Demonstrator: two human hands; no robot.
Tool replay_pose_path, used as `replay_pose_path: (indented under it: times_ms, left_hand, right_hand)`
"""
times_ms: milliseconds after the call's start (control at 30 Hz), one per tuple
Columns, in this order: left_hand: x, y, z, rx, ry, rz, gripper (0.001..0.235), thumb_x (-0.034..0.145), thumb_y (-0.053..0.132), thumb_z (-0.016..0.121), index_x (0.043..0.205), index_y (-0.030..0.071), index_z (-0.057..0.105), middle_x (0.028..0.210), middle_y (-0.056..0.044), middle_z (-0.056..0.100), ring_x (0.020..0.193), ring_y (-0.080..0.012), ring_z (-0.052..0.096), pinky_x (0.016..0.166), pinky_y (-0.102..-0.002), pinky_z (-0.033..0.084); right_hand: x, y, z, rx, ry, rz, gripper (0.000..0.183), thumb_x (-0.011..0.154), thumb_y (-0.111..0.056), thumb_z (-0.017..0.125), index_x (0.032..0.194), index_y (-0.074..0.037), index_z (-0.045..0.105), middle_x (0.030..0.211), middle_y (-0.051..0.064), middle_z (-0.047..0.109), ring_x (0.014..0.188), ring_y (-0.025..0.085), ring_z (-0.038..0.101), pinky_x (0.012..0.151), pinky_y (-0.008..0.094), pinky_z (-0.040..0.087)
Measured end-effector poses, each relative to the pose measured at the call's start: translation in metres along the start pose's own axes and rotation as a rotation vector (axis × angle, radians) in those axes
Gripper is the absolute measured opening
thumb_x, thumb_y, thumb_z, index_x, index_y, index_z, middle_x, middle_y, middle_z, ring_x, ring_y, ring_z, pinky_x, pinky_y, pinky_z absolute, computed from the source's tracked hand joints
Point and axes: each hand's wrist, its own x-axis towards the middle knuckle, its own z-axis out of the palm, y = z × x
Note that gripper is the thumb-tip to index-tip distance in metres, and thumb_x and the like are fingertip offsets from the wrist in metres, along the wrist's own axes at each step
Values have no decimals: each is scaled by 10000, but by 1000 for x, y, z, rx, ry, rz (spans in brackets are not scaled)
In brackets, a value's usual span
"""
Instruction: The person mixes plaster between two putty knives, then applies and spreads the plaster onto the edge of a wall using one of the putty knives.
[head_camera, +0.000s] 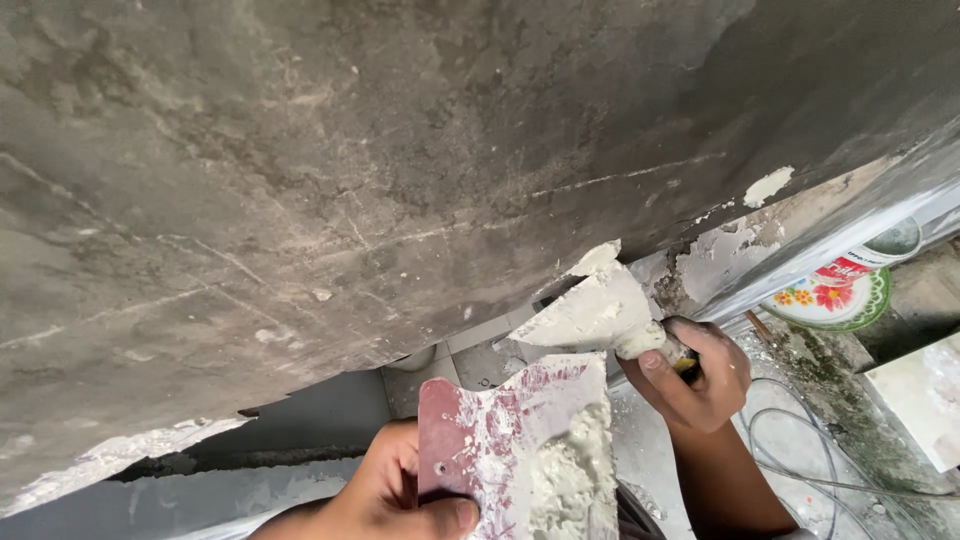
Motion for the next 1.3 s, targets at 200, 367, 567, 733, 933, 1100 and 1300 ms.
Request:
replay_pose_path:
  times_ms: [200,367,567,733,933,1100,1300]
  left_hand:
    - [-4,-15,-7,-24,-24,77,333,902,-109,674,1235,-111,688,1032,-40,706,891,-78,606,768,-267,434]
    - [-10,-3,-3,-46,43,68,384,834,-64,674,1218,-87,675,1065,-40,730,944,-91,636,834,-279,467]
    - [0,-6,-5,-84,13,120,388,857,-53,670,1239,-117,672,1093,-65,728,982,-109,637,863,-291,464]
    - [0,-2,-8,-42,42,134,409,806,-31,673,1212,-83,658,1123,-54,732,1046,-102,659,931,-284,485]
    - [1,-16,-17,-95,41,139,393,854,-84,703,1243,-140,686,1068,-84,726,917,-117,630,799,-297,448]
    - [-5,-19,-21,-123,182,97,425,758,-55,699,1181,-92,687,1042,-78,751,890,-112,658,787,-298,479]
    - [-10,-36,-36,-161,168,169,348,807,-54,760,1138,-162,741,995,-122,732,849,-140,626,743,-315,432]
  right_hand:
    - [3,4,5,-41,21,-15,522,731,15,907,1179,-160,704,1061,207,622,773,294,650,616,356,522]
    - [6,-5,2,-37,-13,6,541,771,-40,908,1233,-179,663,1122,208,600,817,303,671,633,353,521]
    - [-7,11,10,-81,28,-36,650,690,-13,914,1267,-195,679,1105,194,610,739,262,637,560,329,484]
    - [-8,3,6,-86,-31,1,655,792,-75,921,1351,-225,615,1163,186,578,823,290,662,629,348,516]
    - [-5,30,21,-51,105,-117,739,654,16,895,1326,-194,669,1075,202,601,696,255,632,535,312,481]
    - [-6,12,10,-56,8,-12,695,741,-12,904,1341,-233,631,1125,177,583,777,253,646,608,324,498]
    - [-9,24,20,-95,70,-30,679,724,37,883,1307,-229,659,1107,179,598,786,272,656,620,342,529]
